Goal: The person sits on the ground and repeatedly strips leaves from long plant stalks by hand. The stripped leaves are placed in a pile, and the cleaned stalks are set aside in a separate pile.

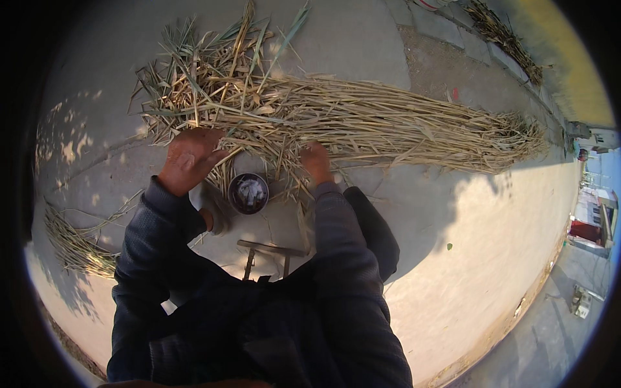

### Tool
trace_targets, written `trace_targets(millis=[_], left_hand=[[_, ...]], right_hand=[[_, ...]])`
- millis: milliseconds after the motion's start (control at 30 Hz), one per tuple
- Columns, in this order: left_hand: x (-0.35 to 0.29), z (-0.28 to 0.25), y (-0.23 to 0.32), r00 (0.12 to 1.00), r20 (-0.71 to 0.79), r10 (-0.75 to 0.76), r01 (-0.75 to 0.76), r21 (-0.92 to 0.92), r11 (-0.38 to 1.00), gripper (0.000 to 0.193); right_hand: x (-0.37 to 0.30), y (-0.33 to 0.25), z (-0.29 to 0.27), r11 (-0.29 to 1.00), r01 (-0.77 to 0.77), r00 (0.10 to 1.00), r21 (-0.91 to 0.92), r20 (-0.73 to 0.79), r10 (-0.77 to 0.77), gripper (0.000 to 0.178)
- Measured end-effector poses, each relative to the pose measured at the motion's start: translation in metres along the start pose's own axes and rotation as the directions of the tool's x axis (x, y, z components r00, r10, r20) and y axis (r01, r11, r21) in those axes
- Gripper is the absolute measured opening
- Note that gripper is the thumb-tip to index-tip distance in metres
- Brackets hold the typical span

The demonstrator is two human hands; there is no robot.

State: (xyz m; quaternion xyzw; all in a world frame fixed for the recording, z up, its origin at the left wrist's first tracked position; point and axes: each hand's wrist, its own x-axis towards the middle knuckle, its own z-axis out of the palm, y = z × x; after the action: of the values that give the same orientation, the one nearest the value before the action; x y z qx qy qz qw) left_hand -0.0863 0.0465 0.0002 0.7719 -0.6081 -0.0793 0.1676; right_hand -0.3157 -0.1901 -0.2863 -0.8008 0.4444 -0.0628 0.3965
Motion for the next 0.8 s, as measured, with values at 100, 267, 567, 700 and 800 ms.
trace_targets(millis=[100,267,567,700,800], left_hand=[[-0.002,0.03,-0.005,0.982,0.188,-0.038,0.035,0.017,0.999,0.037],[-0.008,0.053,-0.011,0.949,0.314,0.0,-0.028,0.085,0.996,0.032],[0.003,0.045,-0.002,0.923,0.382,0.037,-0.031,-0.024,0.999,0.033],[0.005,0.044,-0.006,0.906,0.422,0.019,-0.007,-0.031,1.0,0.039],[0.004,0.046,-0.004,0.905,0.425,0.02,-0.001,-0.046,0.999,0.039]], right_hand=[[0.035,0.019,-0.015,0.996,-0.049,0.993,-0.077,-0.107,0.041,0.04],[0.096,0.048,-0.031,0.981,-0.137,0.93,-0.135,-0.357,0.081,0.042],[0.149,0.065,-0.056,0.814,0.232,0.919,-0.533,-0.154,-0.362,0.038],[0.131,0.06,-0.051,0.893,-0.048,0.967,-0.447,-0.244,-0.07,0.038],[0.126,0.058,-0.049,0.87,-0.258,0.946,-0.421,-0.293,0.139,0.045]])
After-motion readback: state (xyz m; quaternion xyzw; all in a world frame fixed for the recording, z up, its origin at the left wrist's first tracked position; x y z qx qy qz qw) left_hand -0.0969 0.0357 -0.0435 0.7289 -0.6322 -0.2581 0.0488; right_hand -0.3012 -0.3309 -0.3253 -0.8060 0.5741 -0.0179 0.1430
